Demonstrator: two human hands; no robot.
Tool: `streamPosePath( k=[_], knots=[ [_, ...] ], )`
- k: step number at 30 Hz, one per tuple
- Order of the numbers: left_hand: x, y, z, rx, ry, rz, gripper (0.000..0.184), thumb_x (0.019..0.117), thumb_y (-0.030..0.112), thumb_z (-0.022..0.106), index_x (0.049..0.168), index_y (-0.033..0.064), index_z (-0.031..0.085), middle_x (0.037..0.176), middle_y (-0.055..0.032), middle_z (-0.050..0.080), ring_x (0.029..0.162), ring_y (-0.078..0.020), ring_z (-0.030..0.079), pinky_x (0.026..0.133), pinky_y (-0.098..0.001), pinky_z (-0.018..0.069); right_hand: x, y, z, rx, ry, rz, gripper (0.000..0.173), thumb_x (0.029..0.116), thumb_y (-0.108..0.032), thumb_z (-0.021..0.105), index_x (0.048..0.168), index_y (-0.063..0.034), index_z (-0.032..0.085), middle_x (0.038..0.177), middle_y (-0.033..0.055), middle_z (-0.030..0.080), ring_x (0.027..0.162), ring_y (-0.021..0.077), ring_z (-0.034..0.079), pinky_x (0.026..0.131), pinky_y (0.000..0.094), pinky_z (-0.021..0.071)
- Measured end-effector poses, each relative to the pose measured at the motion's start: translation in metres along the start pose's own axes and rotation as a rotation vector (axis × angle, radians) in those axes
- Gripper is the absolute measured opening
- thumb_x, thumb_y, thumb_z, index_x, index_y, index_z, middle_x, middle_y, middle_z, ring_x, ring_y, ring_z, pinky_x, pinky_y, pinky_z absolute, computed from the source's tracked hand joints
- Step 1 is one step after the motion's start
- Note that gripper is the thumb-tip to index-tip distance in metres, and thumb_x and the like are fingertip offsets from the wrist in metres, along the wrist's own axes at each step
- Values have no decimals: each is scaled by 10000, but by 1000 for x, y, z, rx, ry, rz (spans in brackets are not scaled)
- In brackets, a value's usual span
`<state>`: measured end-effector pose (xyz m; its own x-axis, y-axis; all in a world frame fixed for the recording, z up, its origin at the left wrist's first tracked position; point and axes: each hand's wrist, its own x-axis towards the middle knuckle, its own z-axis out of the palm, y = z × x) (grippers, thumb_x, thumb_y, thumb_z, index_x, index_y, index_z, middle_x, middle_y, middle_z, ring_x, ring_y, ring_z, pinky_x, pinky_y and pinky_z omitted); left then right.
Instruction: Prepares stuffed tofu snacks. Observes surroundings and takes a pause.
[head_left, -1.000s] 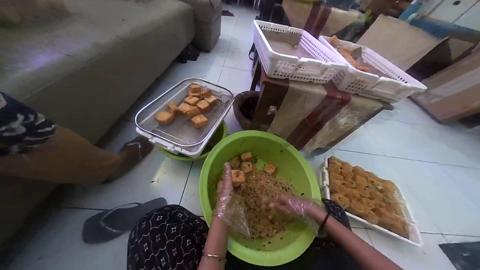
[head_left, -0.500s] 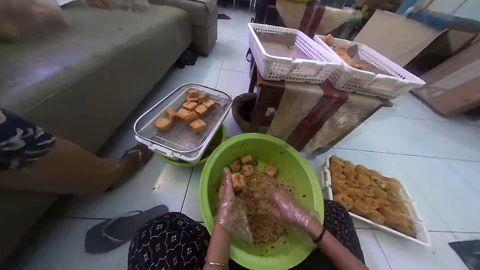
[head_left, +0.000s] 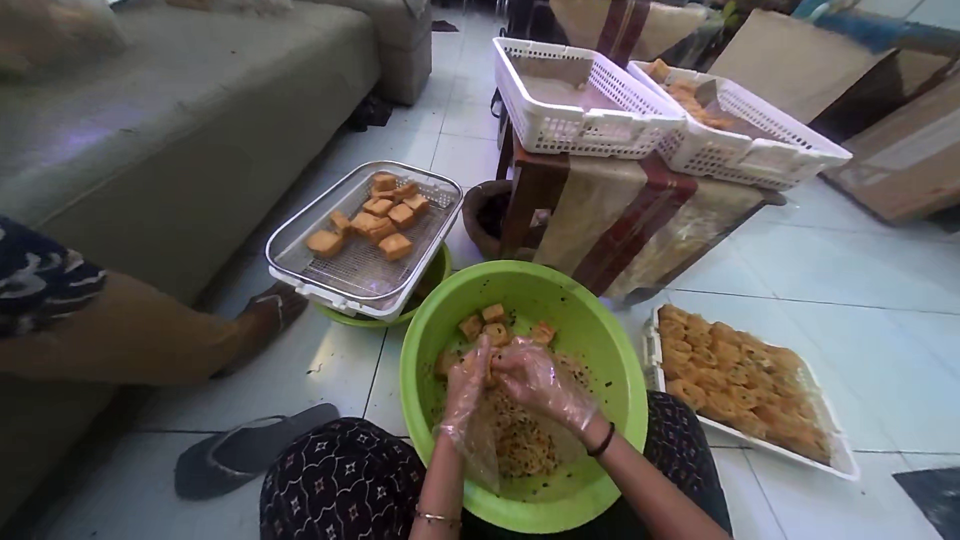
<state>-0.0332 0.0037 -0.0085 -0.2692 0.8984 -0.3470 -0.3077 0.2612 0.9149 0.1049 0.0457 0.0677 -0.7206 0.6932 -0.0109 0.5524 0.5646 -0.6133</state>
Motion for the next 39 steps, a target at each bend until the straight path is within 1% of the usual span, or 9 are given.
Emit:
streamPosePath(
  k=[5, 10, 14, 19, 27, 30, 34, 36, 39],
  knots=[
    [-5, 8, 0, 125, 157, -93, 509, 1014, 469, 581, 1187, -2, 670, 1020, -157, 689, 933, -232, 656, 865, -436, 547, -7, 50, 16, 379, 196, 168, 256, 934, -237, 731, 1085, -33, 702, 1042, 72, 709, 978, 137, 677, 909, 317, 565],
    [-6, 14, 4, 92, 189, -143, 576, 1038, 501, 512, 1263, -14, 640, 1139, -208, 668, 1038, -286, 643, 929, -481, 526, -42, 86, 41, -154, -609, 357, 587, 896, -303, 778, 1394, -47, 602, 1461, 250, 529, 1353, 437, 508, 1127, 618, 409],
    [-4, 7, 5, -121, 206, -161, 622, 1062, 521, 422, 1129, -58, 640, 932, -169, 654, 851, -238, 641, 793, -420, 557, -62, 78, 30, -168, -681, 354, 448, 869, -125, 776, 1271, 30, 656, 1289, 295, 626, 1231, 470, 587, 1053, 632, 453],
    [-6, 0, 13, -328, 166, -152, 620, 1075, 534, 351, 1220, -10, 608, 1025, -149, 650, 903, -215, 637, 808, -392, 555, -66, 70, -4, -26, -399, 440, 534, 963, -173, 698, 1445, -8, 540, 1349, 271, 615, 1281, 411, 584, 1134, 540, 419],
    [-22, 6, 35, 109, 267, -59, 524, 1103, 374, 395, 1188, -79, 646, 997, -210, 669, 901, -260, 635, 855, -453, 525, -54, 6, -27, 203, 49, 372, 375, 992, -289, 652, 1283, -54, 684, 1279, 122, 691, 1226, 204, 634, 1100, 388, 468],
    [-25, 3, 40, 56, 275, 28, 402, 1101, 273, 431, 1142, -53, 662, 966, -140, 677, 854, -166, 634, 811, -355, 534, -46, -7, -15, 220, 102, 352, 433, 1047, -274, 544, 1441, -96, 570, 1444, 85, 598, 1353, 189, 550, 1169, 389, 417],
    [-28, 4, 40, 22, 276, 60, 391, 1102, 230, 416, 1208, -75, 637, 1149, -189, 670, 1045, -193, 630, 953, -372, 502, -48, -22, 8, 172, 134, 391, 556, 1026, -81, 461, 1577, -79, 385, 1581, 94, 468, 1413, 237, 506, 1182, 419, 408],
    [-28, 2, 40, 5, 272, 64, 403, 1106, 236, 386, 1192, -57, 648, 1136, -172, 670, 1038, -180, 625, 945, -363, 498, -52, -23, 27, 82, 305, 320, 520, 1012, -30, 457, 1530, -71, 484, 1488, 112, 577, 1299, 255, 621, 1106, 424, 490],
    [-26, -4, 40, -35, 263, 58, 462, 1115, 304, 338, 1158, -24, 660, 1017, -120, 672, 927, -140, 633, 859, -332, 527, -52, -9, 50, -58, 623, 151, 339, 934, -37, 602, 1213, -119, 775, 1091, 86, 778, 1016, 231, 746, 928, 400, 601]
  ],
)
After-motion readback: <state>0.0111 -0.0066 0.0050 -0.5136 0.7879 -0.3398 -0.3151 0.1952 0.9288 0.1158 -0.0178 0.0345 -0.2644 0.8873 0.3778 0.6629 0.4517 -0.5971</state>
